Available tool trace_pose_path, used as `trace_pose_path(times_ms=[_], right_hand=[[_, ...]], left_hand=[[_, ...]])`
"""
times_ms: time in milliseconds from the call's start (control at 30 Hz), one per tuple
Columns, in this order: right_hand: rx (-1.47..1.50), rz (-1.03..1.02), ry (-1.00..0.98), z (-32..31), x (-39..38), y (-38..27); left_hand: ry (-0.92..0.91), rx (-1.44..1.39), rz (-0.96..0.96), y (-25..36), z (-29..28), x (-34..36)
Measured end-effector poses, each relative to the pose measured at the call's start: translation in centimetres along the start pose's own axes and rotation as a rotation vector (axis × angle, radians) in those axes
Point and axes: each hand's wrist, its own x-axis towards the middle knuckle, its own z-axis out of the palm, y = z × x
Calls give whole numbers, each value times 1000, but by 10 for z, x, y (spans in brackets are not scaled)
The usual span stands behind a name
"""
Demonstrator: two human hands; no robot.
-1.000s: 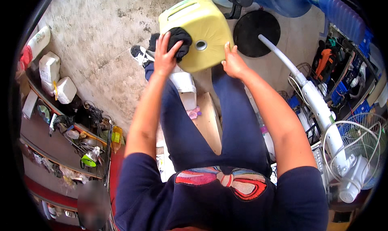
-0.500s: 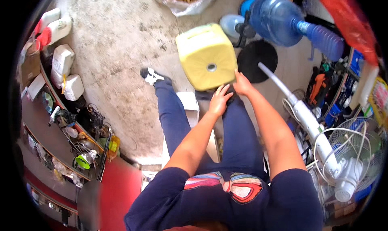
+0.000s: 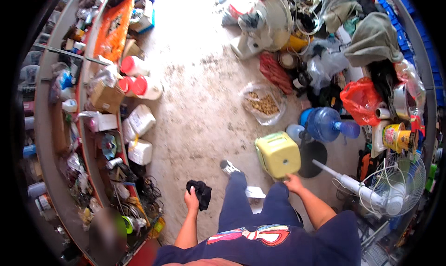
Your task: The person scrapes adhesive residue from the surface of a black range hood using a red scraper, then uses a cordless drill to remove screws from the hood's frame. The person detaches and lifts the front panel of the range hood, exposing internal components.
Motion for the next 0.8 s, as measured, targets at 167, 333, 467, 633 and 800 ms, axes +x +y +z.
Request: trace_pose_path(times_ms=[167,333,467,633,800], right_hand=[[219,-110,-277,19,-2,-171],[252,-461,-295,-40,-12,-348],[75,-711,-98,-86,13,-459],[327,-655,303,-202,131,-549],[360,-620,713,-406,210,-665]], left_hand=[[98,-41,-11,58,-45,47],[-201,-463,-69,188,4,103],[-609,-509,-95,308,72,143],[-950,-612,-100,512,80,222],[-493,-705,33,541,9,402]])
